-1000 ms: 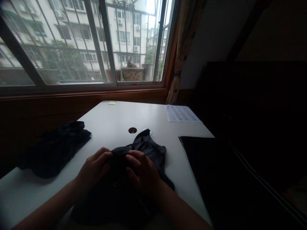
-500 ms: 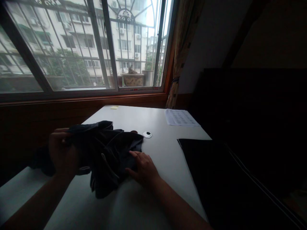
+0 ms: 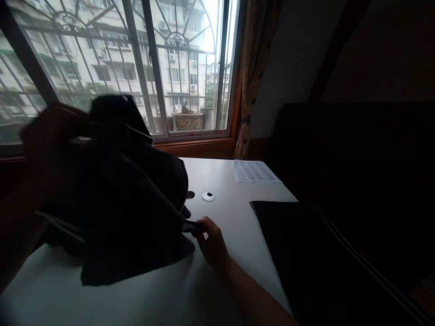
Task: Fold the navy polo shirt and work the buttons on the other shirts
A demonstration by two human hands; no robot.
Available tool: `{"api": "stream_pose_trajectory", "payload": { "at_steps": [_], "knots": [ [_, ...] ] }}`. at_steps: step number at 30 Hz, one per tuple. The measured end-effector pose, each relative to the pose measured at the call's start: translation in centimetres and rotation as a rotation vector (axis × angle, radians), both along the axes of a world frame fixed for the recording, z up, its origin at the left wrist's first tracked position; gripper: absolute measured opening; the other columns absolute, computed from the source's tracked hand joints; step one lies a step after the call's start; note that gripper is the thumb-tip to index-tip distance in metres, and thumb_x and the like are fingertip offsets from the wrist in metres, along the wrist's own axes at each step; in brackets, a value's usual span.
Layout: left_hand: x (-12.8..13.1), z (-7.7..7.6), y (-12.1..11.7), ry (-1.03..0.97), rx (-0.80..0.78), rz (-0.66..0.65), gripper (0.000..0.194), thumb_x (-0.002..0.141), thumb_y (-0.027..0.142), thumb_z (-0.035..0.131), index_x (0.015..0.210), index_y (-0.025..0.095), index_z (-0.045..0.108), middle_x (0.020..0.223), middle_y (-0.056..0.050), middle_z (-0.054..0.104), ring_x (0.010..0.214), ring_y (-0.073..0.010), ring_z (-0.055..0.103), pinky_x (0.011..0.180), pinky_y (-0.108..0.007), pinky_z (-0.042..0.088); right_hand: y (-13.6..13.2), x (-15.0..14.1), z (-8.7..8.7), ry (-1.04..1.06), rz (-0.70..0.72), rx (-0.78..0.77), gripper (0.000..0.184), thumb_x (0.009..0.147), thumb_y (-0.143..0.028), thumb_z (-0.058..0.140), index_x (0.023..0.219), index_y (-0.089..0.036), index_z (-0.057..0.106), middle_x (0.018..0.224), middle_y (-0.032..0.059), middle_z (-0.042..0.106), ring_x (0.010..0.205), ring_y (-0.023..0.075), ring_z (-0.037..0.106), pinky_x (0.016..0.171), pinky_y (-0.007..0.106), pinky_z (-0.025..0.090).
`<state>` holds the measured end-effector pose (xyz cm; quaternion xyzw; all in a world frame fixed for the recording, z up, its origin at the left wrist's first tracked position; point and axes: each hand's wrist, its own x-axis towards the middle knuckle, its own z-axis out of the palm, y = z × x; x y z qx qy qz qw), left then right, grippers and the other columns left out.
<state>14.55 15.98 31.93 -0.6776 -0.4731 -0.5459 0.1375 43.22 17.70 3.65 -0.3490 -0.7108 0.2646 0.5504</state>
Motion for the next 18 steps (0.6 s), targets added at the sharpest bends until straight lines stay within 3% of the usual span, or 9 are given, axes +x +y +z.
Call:
{"api": "stream_pose_trajectory", "payload": {
  "at_steps": [2,5,7,10,12,15,16,18],
  "knots": [
    [0.0,-0.2,0.7,0.087,0.102,0.065,0.029,0.083,0.038,0.063,0.091,0.01,0.065,0.089,0.0,0.06,0.098,-0.0206,0.063,0.086,-0.045,0.05,0.3,0.1,-0.2,0.023,-0.01,-0.051,0.012,0.092,-0.026,0.056,0.082,-0.02,0.059,0.073,-0.001,0.057,0.066,0.0152,0.053,0.062,0.027,0.045],
    [0.1,-0.5,1.1,-0.068,0.248,0.157,0.017,0.081,0.025,0.067,0.093,0.014,0.063,0.086,0.0,0.064,0.083,-0.0176,0.067,0.071,-0.035,0.053,0.8,0.3,-0.7,0.034,-0.002,-0.105,0.02,0.094,-0.029,0.053,0.077,-0.019,0.058,0.068,-0.0017,0.056,0.062,0.0146,0.053,0.058,0.026,0.043],
    [-0.1,-0.9,1.6,-0.181,0.165,0.12,0.014,0.08,0.022,0.068,0.092,0.018,0.062,0.084,0.002,0.066,0.081,-0.0197,0.069,0.065,-0.032,0.054,1.0,0.3,-1.0,0.036,0.027,-0.142,0.023,0.095,-0.03,0.05,0.076,-0.019,0.057,0.066,-0.0018,0.057,0.061,0.0145,0.055,0.058,0.026,0.044],
    [-0.9,-2.5,3.4,-0.162,-0.136,0.088,0.009,0.081,0.022,0.065,0.09,0.021,0.062,0.081,0.002,0.068,0.077,-0.0219,0.07,0.064,-0.035,0.055,0.9,0.3,-1.1,0.028,0.077,-0.174,0.022,0.094,-0.03,0.05,0.079,-0.019,0.06,0.069,-0.0007,0.06,0.065,0.0159,0.058,0.062,0.027,0.046],
    [-1.5,-4.9,4.8,-0.051,-0.315,0.022,0.015,0.087,0.029,0.058,0.096,0.019,0.062,0.085,-0.002,0.07,0.077,-0.0237,0.07,0.069,-0.041,0.057,0.8,0.2,-1.0,0.018,0.109,-0.182,0.022,0.093,-0.032,0.051,0.079,-0.019,0.061,0.07,-0.0004,0.06,0.067,0.0163,0.057,0.062,0.027,0.046],
    [-1.3,-10.8,5.6,0.133,-0.485,-0.179,0.03,0.081,0.038,0.067,0.104,0.018,0.068,0.108,-0.007,0.072,0.098,-0.0261,0.07,0.083,-0.04,0.058,0.6,0.0,-0.7,-0.001,0.152,-0.182,0.024,0.091,-0.036,0.054,0.077,-0.019,0.062,0.07,-0.0006,0.059,0.068,0.0163,0.056,0.063,0.027,0.046],
    [-0.9,-13.1,5.2,0.223,-0.559,-0.274,0.043,0.077,0.042,0.073,0.115,0.021,0.067,0.12,-0.008,0.07,0.108,-0.0271,0.068,0.089,-0.04,0.057,0.6,0.0,-0.6,-0.004,0.16,-0.182,0.024,0.091,-0.037,0.054,0.079,-0.019,0.063,0.071,-0.0004,0.06,0.068,0.0165,0.056,0.064,0.028,0.046],
    [0.2,-17.9,4.0,0.537,-0.792,-0.446,0.076,0.077,0.048,0.076,0.145,0.027,0.047,0.149,-0.015,0.048,0.133,-0.0342,0.051,0.103,-0.048,0.048,0.6,-0.1,-0.5,0.0,0.16,-0.184,0.024,0.092,-0.039,0.054,0.084,-0.019,0.065,0.074,0.0004,0.063,0.071,0.017,0.058,0.066,0.028,0.047]
  ]
}}
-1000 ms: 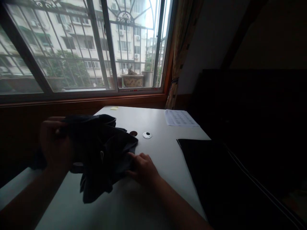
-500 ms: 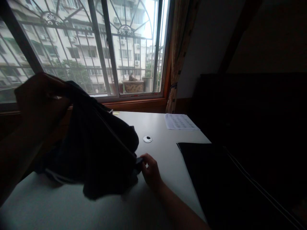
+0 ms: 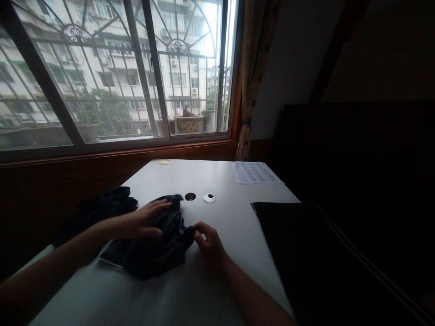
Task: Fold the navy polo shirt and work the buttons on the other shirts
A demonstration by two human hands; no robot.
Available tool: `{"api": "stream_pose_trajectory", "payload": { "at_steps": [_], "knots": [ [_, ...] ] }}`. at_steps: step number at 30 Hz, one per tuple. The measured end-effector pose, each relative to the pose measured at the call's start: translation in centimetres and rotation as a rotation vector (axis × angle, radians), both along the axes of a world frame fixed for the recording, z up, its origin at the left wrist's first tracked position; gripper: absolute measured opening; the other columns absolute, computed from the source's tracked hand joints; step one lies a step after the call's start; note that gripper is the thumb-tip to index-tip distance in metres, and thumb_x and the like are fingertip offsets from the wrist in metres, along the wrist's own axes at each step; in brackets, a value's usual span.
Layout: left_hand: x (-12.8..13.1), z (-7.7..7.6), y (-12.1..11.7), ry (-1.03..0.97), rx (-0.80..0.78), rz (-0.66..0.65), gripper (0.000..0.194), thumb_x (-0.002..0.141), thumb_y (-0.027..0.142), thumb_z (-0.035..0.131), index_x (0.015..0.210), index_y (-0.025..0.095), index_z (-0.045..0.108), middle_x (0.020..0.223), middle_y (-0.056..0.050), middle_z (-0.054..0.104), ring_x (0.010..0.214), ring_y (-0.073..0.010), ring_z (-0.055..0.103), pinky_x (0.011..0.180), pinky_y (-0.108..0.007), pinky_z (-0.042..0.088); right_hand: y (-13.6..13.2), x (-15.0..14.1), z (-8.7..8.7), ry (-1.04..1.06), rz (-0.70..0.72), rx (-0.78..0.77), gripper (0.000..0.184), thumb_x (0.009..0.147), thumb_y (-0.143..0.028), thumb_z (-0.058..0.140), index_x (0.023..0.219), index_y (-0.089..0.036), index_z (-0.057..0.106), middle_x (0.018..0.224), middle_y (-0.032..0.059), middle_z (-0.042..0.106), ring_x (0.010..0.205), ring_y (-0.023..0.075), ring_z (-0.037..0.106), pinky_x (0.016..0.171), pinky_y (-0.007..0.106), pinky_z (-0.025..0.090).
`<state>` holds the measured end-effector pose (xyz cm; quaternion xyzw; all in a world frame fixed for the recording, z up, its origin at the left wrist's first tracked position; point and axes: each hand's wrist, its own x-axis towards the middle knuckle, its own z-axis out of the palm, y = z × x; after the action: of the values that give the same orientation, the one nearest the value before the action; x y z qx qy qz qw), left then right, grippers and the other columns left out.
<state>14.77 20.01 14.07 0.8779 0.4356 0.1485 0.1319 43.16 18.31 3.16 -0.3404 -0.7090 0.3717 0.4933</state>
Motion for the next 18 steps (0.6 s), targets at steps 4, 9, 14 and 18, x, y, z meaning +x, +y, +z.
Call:
{"api": "stream_pose_trajectory", "payload": {
  "at_steps": [4,9,14,18],
  "knots": [
    [2.5,-6.7,-2.5,0.291,0.019,0.06,0.085,0.074,0.052,0.078,0.148,0.034,0.041,0.157,-0.017,0.034,0.142,-0.05,0.029,0.103,-0.068,0.037,0.0,0.1,-0.1,0.03,-0.067,-0.007,0.027,0.096,-0.042,0.051,0.089,-0.019,0.064,0.079,0.0016,0.064,0.075,0.0176,0.06,0.07,0.029,0.048],
    [3.0,-8.4,-3.1,0.259,0.196,0.216,0.032,0.085,0.017,0.058,0.117,0.023,0.059,0.125,-0.012,0.056,0.114,-0.0311,0.055,0.093,-0.046,0.048,0.0,0.2,0.0,0.103,-0.162,-0.026,0.029,0.099,-0.043,0.048,0.092,-0.019,0.063,0.075,0.0014,0.064,0.072,0.0174,0.061,0.069,0.03,0.048],
    [-0.6,-6.5,-2.9,0.018,0.203,0.265,0.011,0.087,0.016,0.047,0.096,0.021,0.05,0.102,-0.005,0.055,0.082,-0.0192,0.06,0.073,-0.032,0.05,0.1,0.3,0.1,0.118,-0.209,-0.03,0.03,0.1,-0.043,0.046,0.091,-0.019,0.062,0.072,0.0004,0.062,0.066,0.0158,0.058,0.065,0.029,0.047],
    [-6.1,-0.5,-2.8,-0.153,0.422,0.515,0.012,0.087,0.031,0.051,0.093,0.021,0.048,0.092,-0.003,0.052,0.08,-0.02,0.056,0.074,-0.034,0.048,0.2,0.2,-0.1,0.093,-0.215,-0.029,0.031,0.099,-0.043,0.047,0.089,-0.019,0.063,0.07,0.0002,0.062,0.065,0.0153,0.058,0.063,0.027,0.046]
  ]
}}
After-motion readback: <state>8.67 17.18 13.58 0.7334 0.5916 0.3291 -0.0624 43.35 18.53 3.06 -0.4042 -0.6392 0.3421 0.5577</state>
